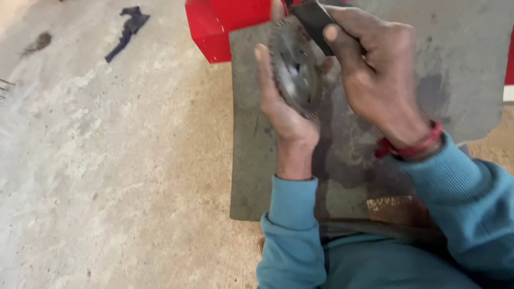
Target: The person holds a circular saw blade and rubs its surface with a piece of sandpaper.
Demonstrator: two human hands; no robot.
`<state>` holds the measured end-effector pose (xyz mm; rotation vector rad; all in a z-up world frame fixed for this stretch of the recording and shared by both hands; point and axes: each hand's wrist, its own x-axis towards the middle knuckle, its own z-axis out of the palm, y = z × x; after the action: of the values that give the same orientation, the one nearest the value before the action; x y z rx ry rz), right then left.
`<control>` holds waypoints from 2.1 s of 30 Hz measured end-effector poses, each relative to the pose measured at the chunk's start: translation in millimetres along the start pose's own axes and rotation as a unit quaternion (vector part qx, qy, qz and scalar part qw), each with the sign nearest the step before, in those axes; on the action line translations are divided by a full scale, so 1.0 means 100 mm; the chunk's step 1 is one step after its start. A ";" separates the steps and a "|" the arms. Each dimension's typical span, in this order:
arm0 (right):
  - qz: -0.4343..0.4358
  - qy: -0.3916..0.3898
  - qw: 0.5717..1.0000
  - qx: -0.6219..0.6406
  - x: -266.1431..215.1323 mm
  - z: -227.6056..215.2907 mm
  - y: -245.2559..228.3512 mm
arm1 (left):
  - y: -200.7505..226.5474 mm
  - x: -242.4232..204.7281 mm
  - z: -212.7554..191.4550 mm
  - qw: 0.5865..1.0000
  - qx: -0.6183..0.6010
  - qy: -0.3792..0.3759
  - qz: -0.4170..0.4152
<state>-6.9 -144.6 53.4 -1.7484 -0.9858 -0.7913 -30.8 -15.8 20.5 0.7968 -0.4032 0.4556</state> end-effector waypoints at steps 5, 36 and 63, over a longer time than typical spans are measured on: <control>-0.012 -0.051 0.999 0.012 -0.05 0.26 -0.12 | -0.11 0.17 -0.14 0.996 -0.092 0.001 0.004; -0.030 -0.076 0.995 0.053 -0.21 0.10 -0.36 | 0.00 0.06 -0.23 0.989 -0.135 -0.030 -0.047; 0.080 0.089 0.973 0.199 -0.11 0.10 -0.42 | 0.08 0.11 0.06 0.982 -0.190 0.009 0.006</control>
<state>-48.1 -128.8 58.2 -1.3644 -0.8062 -0.5872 -26.5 -12.4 34.5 0.4202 -0.4605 0.3813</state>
